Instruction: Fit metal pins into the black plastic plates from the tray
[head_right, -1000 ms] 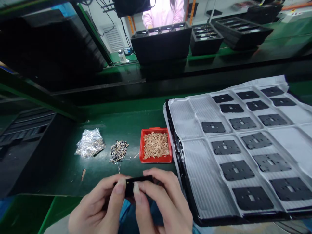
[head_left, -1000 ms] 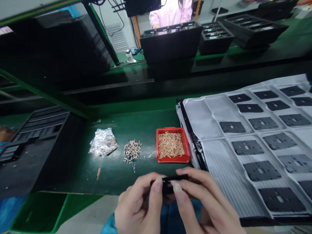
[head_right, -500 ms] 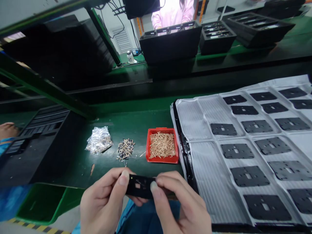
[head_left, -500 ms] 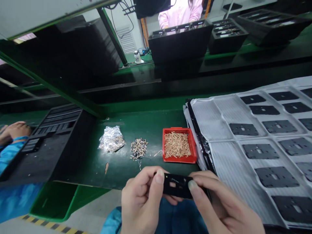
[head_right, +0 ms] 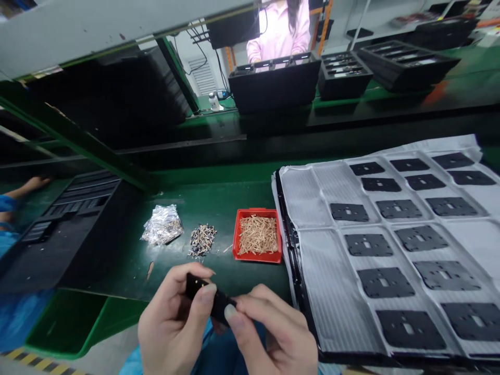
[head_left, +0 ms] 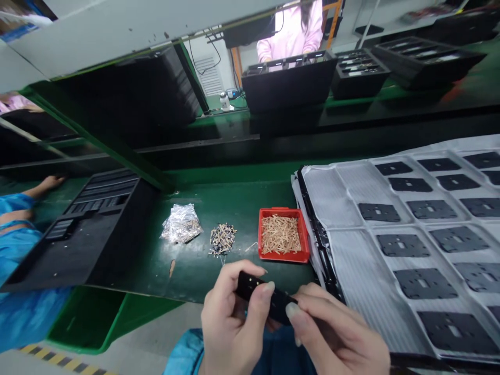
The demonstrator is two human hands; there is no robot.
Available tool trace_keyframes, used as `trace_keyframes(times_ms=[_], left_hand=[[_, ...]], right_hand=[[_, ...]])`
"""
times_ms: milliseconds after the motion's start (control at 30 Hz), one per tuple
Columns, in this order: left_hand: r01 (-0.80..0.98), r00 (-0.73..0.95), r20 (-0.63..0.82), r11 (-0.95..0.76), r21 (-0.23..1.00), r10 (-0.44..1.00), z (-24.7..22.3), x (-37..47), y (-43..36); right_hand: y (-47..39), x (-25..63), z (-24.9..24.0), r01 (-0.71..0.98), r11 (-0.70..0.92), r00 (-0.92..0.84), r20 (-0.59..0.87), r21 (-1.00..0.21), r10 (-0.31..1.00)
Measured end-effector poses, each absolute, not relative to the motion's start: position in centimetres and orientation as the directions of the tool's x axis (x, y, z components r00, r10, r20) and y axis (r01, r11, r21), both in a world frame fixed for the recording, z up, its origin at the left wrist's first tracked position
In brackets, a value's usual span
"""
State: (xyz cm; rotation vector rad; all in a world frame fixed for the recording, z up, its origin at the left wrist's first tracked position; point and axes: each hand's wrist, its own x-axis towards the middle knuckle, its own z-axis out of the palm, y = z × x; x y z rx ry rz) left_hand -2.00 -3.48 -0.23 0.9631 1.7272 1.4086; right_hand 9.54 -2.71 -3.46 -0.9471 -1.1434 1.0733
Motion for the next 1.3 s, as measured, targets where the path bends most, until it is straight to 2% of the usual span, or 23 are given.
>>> trace_keyframes(times_ms=[67, 233, 333, 433, 533, 567, 633, 733, 800, 867, 967, 1067, 1167, 1300], left_hand=[[0.108, -0.471, -0.085, 0.153, 0.982, 0.878, -0.2, -2.2, -3.2], [0.138, -0.311, -0.024, 0.070, 0.988, 0.950, -0.8, -2.9, -2.5], [0.170, -0.320, -0.055, 0.114, 0.979, 0.946, -1.2, -3.4, -2.6], [0.213, -0.301, -0.013, 0.081, 0.974, 0.954, -1.3, -3.9, -2.9], [0.315, -0.225, 0.121, -0.045, 0.948, 0.967, -1.3, -4.6, -3.2], [0.349, -0.196, 0.171, -0.094, 0.933, 0.966, -1.4, -4.9, -3.2], [0.409, -0.134, 0.267, -0.192, 0.892, 0.955, -1.4, -5.5, -3.2], [0.480, 0.003, 0.415, -0.365, 0.797, 0.910, -1.8, -6.7, -3.0], [0.452, 0.119, 0.514, -0.507, 0.734, 0.850, -2.3, -7.6, -3.1], [0.412, 0.203, 0.597, -0.620, 0.667, 0.776, -2.8, -8.3, -3.4], [0.412, 0.215, 0.620, -0.646, 0.643, 0.755, -3.3, -8.7, -4.3], [0.322, 0.122, 0.540, -0.548, 0.772, 0.833, -3.0, -8.6, -5.2], [0.237, 0.046, 0.450, -0.448, 0.862, 0.892, -2.1, -8.6, -5.5], [0.249, 0.101, 0.535, -0.542, 0.802, 0.839, -1.8, -9.0, -5.8]], right_hand=[[-2.7, 10.0, -3.8, -0.130, 0.265, 0.023, 0.264, -0.955, 0.964], [-2.8, 10.7, -4.1, -0.098, 0.265, -0.057, 0.272, -0.959, 0.961], [-2.6, 10.8, -4.7, 0.043, 0.336, -0.046, 0.334, -0.941, 0.941], [-2.1, 10.9, -5.5, 0.368, 0.524, 0.051, 0.579, -0.768, 0.813], [-1.5, 11.0, -6.0, 0.568, 0.628, -0.030, 0.749, -0.532, 0.662], [-1.3, 11.0, -6.0, 0.581, 0.649, -0.079, 0.760, -0.491, 0.645], [-1.0, 11.0, -5.9, 0.568, 0.662, -0.116, 0.749, -0.489, 0.653], [-0.6, 10.7, -5.3, 0.459, 0.634, -0.107, 0.669, -0.622, 0.735], [-0.4, 10.2, -4.9, 0.374, 0.590, -0.117, 0.595, -0.715, 0.795], [-0.4, 9.6, -4.8, 0.316, 0.588, -0.113, 0.586, -0.745, 0.803], [-0.5, 8.9, -5.2, 0.280, 0.695, -0.035, 0.716, -0.663, 0.697], [-0.7, 8.7, -5.7, 0.278, 0.803, 0.006, 0.837, -0.527, 0.547], [-0.7, 8.6, -5.8, 0.306, 0.839, 0.036, 0.886, -0.451, 0.463], [-0.5, 8.8, -5.7, 0.366, 0.863, 0.043, 0.933, -0.349, 0.358]])
